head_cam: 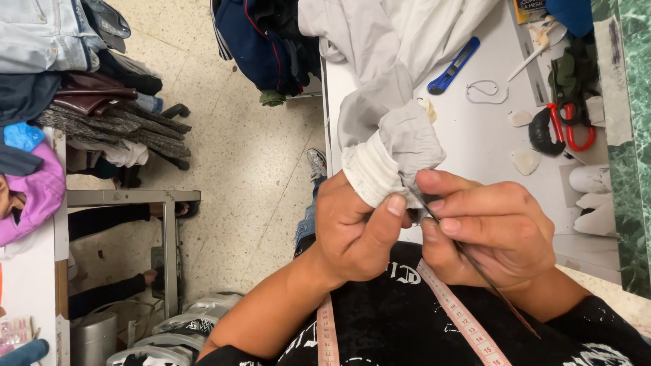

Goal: Repairing a garment cuff by removing loose threads with a small blade

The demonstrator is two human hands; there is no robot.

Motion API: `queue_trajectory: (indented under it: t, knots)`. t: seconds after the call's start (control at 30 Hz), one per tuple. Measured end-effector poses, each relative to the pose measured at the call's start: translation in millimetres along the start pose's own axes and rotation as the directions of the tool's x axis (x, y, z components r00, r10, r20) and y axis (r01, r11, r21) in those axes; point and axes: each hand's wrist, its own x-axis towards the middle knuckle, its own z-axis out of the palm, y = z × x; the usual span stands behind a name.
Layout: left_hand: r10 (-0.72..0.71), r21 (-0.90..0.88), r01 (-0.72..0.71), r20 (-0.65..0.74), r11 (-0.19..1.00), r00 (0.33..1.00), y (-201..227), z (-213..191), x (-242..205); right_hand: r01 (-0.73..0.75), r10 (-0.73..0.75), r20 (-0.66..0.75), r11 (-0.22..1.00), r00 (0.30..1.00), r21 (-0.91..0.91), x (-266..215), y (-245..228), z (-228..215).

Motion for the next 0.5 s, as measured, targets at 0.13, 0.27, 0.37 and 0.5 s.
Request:
queue_trajectory:
  t: [0.13, 0.27, 0.37, 0.5]
  knots:
    - [0.048, 0.040, -0.049, 0.025, 0.998, 0.999, 0, 1, 2, -0.012, 0.011, -0.038, 1.000, 0.999, -0.023, -5, 4, 1]
    - [0.062, 0.040, -0.064, 0.046, 0.997, 0.997, 0, 2, 5, 0.033, -0.033, -0.090, 0.999, 0.995, -0.001, -6, 14, 3]
    - [0.065, 0.044, -0.067, 0.048, 0.997, 0.997, 0, 2, 5, 0.023, -0.027, -0.125, 0.999, 0.992, -0.035, -7, 14, 5]
    - [0.035, 0.041, -0.037, 0.050, 0.998, 0.998, 1, 4, 5, 0.077, -0.077, -0.109, 0.997, 0.991, -0.004, -10, 24, 1]
